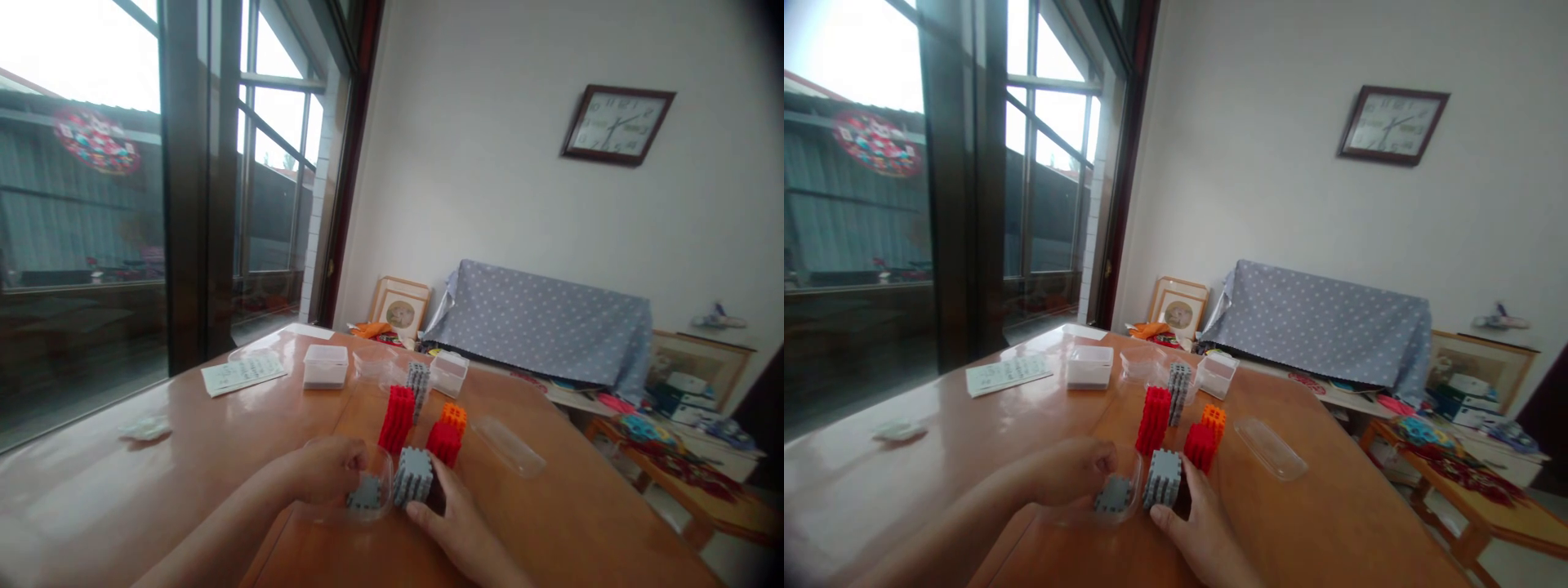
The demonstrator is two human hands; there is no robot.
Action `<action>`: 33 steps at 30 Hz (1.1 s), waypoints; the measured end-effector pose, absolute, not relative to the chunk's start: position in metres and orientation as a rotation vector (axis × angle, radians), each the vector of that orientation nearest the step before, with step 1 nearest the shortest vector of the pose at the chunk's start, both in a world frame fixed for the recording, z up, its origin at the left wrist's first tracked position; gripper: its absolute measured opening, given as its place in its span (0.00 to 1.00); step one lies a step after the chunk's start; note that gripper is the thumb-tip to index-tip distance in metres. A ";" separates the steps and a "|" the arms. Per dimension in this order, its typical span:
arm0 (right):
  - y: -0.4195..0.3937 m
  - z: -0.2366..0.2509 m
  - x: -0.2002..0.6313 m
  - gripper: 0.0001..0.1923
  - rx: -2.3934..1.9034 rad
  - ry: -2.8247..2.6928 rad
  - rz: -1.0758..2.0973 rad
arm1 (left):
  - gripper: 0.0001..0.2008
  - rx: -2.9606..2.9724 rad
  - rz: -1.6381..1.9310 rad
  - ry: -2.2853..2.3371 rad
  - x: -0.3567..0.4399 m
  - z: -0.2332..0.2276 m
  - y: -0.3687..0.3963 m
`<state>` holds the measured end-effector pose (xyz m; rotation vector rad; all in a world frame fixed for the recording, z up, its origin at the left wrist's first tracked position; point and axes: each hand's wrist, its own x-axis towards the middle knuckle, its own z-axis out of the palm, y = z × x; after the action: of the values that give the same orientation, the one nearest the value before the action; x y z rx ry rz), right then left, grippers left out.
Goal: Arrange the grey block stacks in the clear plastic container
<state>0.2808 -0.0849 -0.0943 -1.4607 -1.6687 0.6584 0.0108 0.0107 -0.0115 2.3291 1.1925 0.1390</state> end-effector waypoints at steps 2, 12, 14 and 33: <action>-0.084 -0.096 0.281 0.44 -1.448 -1.662 0.652 | 0.13 2.318 0.150 1.189 0.010 -0.014 0.012; -0.086 -0.082 0.276 0.49 -1.353 -1.699 0.675 | 0.13 2.304 0.187 1.224 0.013 -0.008 0.007; -0.086 -0.081 0.275 0.50 -1.334 -1.717 0.676 | 0.13 2.300 0.191 1.226 0.013 -0.011 0.008; -0.090 -0.080 0.275 0.46 -1.346 -1.668 0.703 | 0.12 2.305 0.324 1.062 0.011 0.005 0.007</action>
<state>0.2752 -0.0902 -0.0805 -1.3455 -1.6680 0.7033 0.0109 0.0066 0.0051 2.3048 1.0619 0.3241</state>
